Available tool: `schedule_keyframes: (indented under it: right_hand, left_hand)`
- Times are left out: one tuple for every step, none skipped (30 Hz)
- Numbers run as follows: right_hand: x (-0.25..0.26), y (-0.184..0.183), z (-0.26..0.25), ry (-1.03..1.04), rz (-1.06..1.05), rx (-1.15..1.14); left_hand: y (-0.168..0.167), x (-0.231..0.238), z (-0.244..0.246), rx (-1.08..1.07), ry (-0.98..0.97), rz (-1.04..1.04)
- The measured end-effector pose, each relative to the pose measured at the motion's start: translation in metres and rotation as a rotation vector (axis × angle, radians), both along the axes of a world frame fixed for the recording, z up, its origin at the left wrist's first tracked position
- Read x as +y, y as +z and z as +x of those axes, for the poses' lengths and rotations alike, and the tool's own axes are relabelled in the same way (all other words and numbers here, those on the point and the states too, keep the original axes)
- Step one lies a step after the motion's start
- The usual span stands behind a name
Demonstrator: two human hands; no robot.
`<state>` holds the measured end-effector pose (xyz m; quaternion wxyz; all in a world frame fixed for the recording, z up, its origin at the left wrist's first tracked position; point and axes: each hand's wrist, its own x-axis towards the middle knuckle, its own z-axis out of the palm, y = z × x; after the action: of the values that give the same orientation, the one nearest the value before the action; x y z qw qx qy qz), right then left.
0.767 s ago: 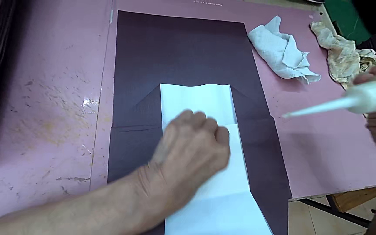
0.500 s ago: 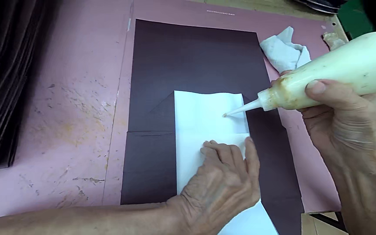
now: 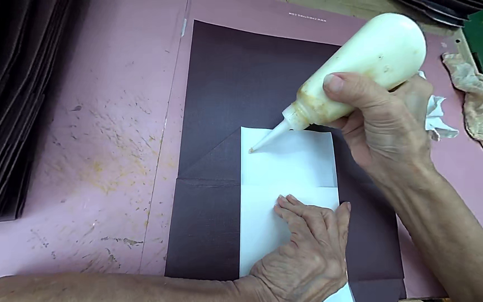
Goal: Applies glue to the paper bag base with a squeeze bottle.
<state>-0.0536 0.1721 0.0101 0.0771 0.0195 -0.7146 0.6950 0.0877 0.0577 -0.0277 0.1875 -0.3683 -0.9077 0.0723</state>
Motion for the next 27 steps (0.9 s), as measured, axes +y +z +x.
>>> schedule_keyframes:
  right_hand:
    - [0.003, 0.001, 0.001, 0.003, 0.018, 0.022]
    - [0.009, 0.003, 0.003, 0.004, 0.058, 0.056]
    - [0.016, 0.006, 0.005, -0.008, 0.107, 0.103]
    - [0.024, 0.007, 0.007, -0.030, 0.156, 0.153]
    - [0.032, 0.008, 0.010, -0.050, 0.196, 0.198]
    - [0.042, 0.008, 0.013, -0.061, 0.218, 0.236]
    - [0.052, 0.009, 0.020, -0.061, 0.223, 0.252]
    - [0.060, 0.010, 0.027, -0.060, 0.206, 0.258]
    - [0.068, 0.011, 0.034, -0.053, 0.154, 0.258]
    - [0.075, 0.012, 0.040, -0.040, 0.103, 0.249]
    - [0.083, 0.013, 0.043, -0.035, 0.056, 0.238]
    - [0.092, 0.013, 0.046, -0.043, 0.034, 0.237]
    - [0.101, 0.012, 0.048, -0.065, 0.035, 0.246]
    - [0.109, 0.011, 0.049, -0.096, 0.059, 0.256]
    - [0.116, 0.009, 0.050, -0.131, 0.093, 0.263]
    - [0.121, 0.007, 0.050, -0.150, 0.119, 0.271]
    - [0.123, 0.006, 0.051, -0.166, 0.133, 0.274]
    - [0.122, 0.005, 0.051, -0.181, 0.139, 0.274]
    - [0.119, 0.004, 0.052, -0.192, 0.130, 0.274]
    - [0.115, 0.003, 0.053, -0.196, 0.114, 0.277]
    - [0.110, 0.003, 0.053, -0.200, 0.099, 0.282]
    - [0.106, 0.002, 0.054, -0.193, 0.086, 0.293]
    - [0.102, 0.002, 0.055, -0.194, 0.084, 0.305]
    - [0.101, 0.001, 0.056, -0.190, 0.090, 0.317]
    - [0.102, 0.001, 0.057, -0.186, 0.097, 0.324]
    - [0.103, 0.001, 0.059, -0.187, 0.101, 0.325]
    - [0.106, 0.001, 0.061, -0.190, 0.101, 0.322]
  left_hand:
    - [0.000, 0.000, -0.001, 0.004, -0.004, 0.000]
    - [0.001, 0.001, -0.001, 0.003, -0.004, -0.009]
    - [0.001, 0.001, -0.001, 0.002, -0.004, -0.015]
    - [0.002, 0.001, -0.001, -0.001, -0.002, -0.016]
    - [0.002, 0.002, -0.001, -0.004, 0.001, -0.016]
    - [0.002, 0.002, -0.001, -0.009, 0.005, -0.015]
    - [0.003, 0.002, -0.001, -0.022, 0.008, -0.021]
    - [0.004, 0.001, 0.000, -0.040, 0.006, -0.023]
    - [0.005, 0.001, 0.000, -0.053, 0.001, -0.022]
    - [0.004, 0.001, 0.000, -0.056, -0.002, -0.011]
    - [0.003, 0.001, 0.000, -0.053, -0.001, 0.003]
    - [0.003, 0.001, 0.000, -0.052, 0.002, 0.009]
    - [0.003, 0.001, 0.000, -0.055, 0.003, 0.011]
    - [0.003, 0.002, 0.000, -0.054, 0.003, 0.007]
    - [0.002, 0.002, 0.000, -0.051, 0.004, 0.009]
    - [0.002, 0.002, 0.000, -0.051, 0.005, 0.012]
    - [0.002, 0.002, 0.000, -0.057, 0.005, 0.016]
    - [0.003, 0.002, 0.000, -0.063, 0.002, 0.015]
    - [0.003, 0.002, 0.000, -0.069, -0.002, 0.013]
    - [0.003, 0.001, -0.001, -0.066, -0.007, 0.005]
    - [0.003, 0.001, -0.001, -0.056, -0.008, 0.000]
    - [0.003, 0.001, -0.001, -0.047, -0.007, -0.002]
    - [0.003, 0.001, -0.001, -0.041, -0.005, -0.006]
    - [0.003, 0.000, -0.001, -0.039, 0.000, -0.006]
    - [0.003, 0.000, -0.001, -0.037, 0.002, -0.004]
    - [0.002, 0.000, -0.001, -0.032, 0.006, -0.006]
    - [0.002, 0.001, -0.001, -0.021, 0.008, -0.009]
